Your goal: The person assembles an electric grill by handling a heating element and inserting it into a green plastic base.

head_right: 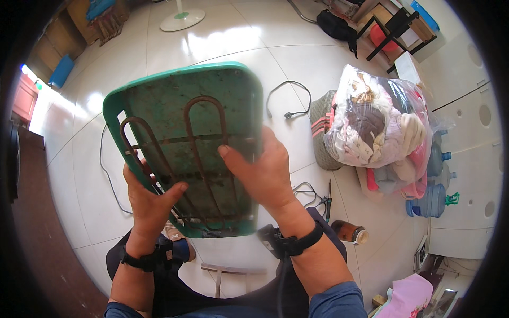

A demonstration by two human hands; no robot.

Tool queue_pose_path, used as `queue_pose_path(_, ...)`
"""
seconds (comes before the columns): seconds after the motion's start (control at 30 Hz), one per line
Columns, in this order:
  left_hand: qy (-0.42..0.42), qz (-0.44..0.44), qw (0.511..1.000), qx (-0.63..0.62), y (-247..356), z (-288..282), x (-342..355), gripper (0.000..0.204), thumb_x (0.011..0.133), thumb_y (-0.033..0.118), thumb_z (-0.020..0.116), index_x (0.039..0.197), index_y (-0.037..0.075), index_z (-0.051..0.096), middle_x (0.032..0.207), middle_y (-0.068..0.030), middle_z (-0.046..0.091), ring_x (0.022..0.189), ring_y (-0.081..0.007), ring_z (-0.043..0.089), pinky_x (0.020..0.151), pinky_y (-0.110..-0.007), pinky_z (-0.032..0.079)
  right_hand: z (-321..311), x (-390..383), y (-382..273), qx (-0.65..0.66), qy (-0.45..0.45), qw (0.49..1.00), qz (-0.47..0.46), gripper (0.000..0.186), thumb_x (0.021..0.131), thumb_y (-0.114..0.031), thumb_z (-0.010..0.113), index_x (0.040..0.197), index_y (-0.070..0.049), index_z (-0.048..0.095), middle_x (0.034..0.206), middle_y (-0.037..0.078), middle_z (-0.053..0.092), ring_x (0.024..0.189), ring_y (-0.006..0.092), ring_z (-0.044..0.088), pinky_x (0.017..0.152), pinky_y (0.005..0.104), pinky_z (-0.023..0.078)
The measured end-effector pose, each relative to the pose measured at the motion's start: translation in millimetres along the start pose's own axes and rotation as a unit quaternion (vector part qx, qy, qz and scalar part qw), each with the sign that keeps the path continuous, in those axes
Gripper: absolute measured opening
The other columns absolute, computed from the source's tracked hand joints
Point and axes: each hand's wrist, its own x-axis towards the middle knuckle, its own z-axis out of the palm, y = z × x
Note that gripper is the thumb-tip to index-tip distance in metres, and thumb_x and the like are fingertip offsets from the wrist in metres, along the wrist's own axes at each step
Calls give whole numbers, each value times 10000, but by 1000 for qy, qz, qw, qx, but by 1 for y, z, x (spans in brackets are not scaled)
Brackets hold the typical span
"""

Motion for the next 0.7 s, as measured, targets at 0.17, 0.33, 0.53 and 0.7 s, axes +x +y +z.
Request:
queue_pose_path(0.17, -7, 0, 1000, 30, 4, -3, 0, 997, 639, 20, 890, 1429, 35, 282, 1243, -149, 526, 1073, -244, 604, 882, -350, 546, 2, -1, -4, -122, 26, 991, -40, 381, 793, -216, 809, 1043, -1, 618, 881, 143, 710, 788, 299, 687, 730, 370, 538)
queue_pose_path(0.33, -5, -11, 1000, 12, 9, -3, 1, 932, 658, 57, 898, 1406, 31, 343, 1187, -122, 562, 1050, -220, 603, 878, -347, 542, 1, -1, -4, -145, 29, 989, -13, 333, 800, -211, 802, 1005, -14, 629, 841, 142, 703, 754, 306, 683, 707, 379, 538)
queue_pose_path(0.53, -11, -7, 1000, 21, 12, -4, 2, 937, 668, 81, 906, 1419, 43, 347, 1191, -130, 577, 1049, -229, 617, 884, -365, 538, 1, -1, -2, -154, 32, 987, -27, 306, 819, -204, 783, 1008, -14, 635, 820, 149, 695, 737, 314, 680, 686, 385, 535)
queue_pose_path(0.7, -12, 6, 1000, 25, 11, -4, 0, 944, 680, 76, 897, 1433, 57, 327, 1222, -146, 582, 1060, -238, 623, 869, -365, 538, -2, 2, 10, -173, 27, 984, -40, 303, 830, -197, 772, 1024, -8, 636, 814, 154, 690, 716, 320, 675, 667, 381, 531)
